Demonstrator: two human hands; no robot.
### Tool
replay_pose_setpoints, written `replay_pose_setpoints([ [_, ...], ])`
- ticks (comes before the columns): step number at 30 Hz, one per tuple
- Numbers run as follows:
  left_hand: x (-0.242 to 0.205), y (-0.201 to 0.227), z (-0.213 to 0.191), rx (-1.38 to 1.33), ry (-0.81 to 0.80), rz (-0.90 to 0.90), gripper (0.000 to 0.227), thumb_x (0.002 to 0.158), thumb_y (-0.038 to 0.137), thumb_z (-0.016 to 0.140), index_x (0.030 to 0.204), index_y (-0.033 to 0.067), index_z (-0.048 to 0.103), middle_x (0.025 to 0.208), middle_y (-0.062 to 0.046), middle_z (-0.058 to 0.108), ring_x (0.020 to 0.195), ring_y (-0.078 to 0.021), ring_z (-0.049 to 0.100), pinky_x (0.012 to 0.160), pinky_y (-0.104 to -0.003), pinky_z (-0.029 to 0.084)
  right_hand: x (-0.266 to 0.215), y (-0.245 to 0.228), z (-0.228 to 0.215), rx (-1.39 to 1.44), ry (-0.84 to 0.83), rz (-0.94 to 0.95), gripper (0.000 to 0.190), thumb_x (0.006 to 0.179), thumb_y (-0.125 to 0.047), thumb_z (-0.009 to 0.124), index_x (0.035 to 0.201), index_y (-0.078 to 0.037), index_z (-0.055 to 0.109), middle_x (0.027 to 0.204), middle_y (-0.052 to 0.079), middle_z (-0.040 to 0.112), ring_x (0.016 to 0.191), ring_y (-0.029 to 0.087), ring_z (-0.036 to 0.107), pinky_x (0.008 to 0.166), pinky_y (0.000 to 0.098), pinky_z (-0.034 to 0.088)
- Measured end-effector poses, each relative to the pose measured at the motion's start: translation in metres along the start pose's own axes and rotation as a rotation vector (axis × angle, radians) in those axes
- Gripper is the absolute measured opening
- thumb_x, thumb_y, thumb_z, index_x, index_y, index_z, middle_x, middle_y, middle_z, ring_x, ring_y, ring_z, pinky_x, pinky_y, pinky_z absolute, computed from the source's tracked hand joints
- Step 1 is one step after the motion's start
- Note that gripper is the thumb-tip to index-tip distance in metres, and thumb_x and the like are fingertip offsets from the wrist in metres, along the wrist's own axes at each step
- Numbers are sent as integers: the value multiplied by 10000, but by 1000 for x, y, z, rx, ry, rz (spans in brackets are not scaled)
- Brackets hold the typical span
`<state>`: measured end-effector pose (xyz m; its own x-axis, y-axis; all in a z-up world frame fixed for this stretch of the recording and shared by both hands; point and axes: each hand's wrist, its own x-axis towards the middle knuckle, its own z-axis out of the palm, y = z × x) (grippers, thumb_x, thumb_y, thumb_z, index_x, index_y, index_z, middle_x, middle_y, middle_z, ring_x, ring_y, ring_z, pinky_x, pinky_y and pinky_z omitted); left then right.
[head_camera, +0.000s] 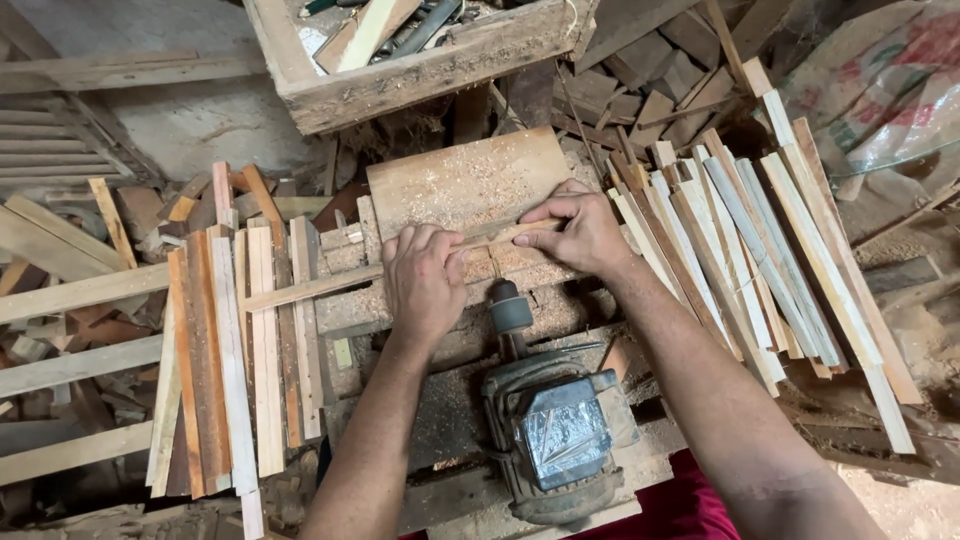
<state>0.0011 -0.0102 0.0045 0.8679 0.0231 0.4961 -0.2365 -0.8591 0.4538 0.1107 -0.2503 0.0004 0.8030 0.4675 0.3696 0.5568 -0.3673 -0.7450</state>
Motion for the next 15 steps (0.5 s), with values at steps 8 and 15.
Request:
replay_pose_setpoints([
  [8,-2,-1,2,-1,-17,2,131,864,99,736,990,119,708,929,-8,618,956,-215,583,905,-382,390,-3,4,0,12,-11,-3,311,694,-286,974,942,-163,833,687,101,618,793,259,613,782,358,495],
  [15,-5,-3,5,-11,-30,9,141,866,107,743,1001,119,704,941,-12,619,964,-218,584,906,-391,392,-2,3,-2,26,-32,-14,289,702,-275,970,923,-148,834,639,86,659,758,246,585,786,350,494],
])
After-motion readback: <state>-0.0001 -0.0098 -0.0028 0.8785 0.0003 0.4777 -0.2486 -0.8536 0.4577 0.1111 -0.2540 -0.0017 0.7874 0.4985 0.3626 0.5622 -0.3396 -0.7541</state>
